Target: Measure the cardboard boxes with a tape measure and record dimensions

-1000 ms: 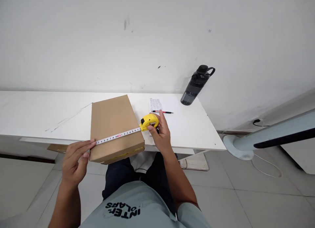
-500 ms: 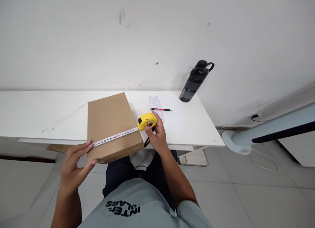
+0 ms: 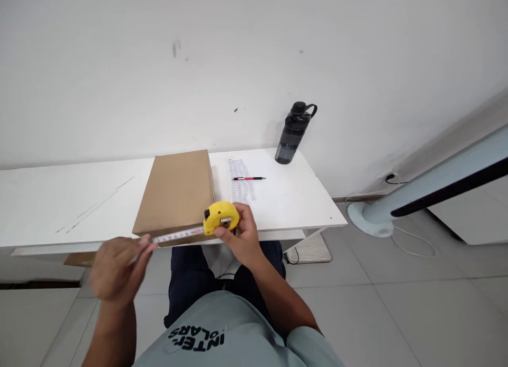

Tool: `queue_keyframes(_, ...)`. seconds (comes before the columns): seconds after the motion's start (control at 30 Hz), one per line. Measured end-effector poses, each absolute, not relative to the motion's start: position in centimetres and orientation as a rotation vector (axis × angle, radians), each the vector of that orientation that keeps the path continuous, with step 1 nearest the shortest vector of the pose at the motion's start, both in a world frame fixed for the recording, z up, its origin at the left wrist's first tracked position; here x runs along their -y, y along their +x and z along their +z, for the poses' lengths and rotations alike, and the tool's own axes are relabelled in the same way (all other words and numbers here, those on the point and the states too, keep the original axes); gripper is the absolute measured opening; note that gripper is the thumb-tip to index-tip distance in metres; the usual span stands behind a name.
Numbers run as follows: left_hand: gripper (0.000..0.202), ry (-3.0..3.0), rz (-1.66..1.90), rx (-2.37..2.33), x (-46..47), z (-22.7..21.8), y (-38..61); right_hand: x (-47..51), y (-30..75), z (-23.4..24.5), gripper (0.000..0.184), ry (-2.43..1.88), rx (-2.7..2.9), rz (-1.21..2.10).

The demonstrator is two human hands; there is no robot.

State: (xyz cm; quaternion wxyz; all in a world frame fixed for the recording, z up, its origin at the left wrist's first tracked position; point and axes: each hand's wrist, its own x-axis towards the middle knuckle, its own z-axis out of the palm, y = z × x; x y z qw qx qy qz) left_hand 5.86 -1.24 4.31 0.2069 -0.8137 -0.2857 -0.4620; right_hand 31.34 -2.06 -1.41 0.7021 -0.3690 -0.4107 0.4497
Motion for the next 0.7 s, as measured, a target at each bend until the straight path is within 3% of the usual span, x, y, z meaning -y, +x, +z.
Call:
queue_keyframes(0.23,0.024,-2.681,-1.360,0.488,3.2,1.3,14.0,8.3,30.7,-5.1,0.050,-0.846,0.599,1.301)
queue_keyframes(0.5,0.087,-3.313,-1.154,1.001,2.8,-5.5,17.3,10.4,32.6,-7.7,0.053,-0.878,0.628,1.490)
queue_keyframes(0.6,0.089,-3.555,-1.423,1.277,3.4,-6.5,17.5,9.5,34.4,-7.7,0.050,-0.876,0.996,1.491)
queue_keyframes(0.7,0.088,-3.483,-1.801,1.503,4.0,-6.4,17.0,5.1,38.3,-6.6,0.065,-1.000,1.376,1.272)
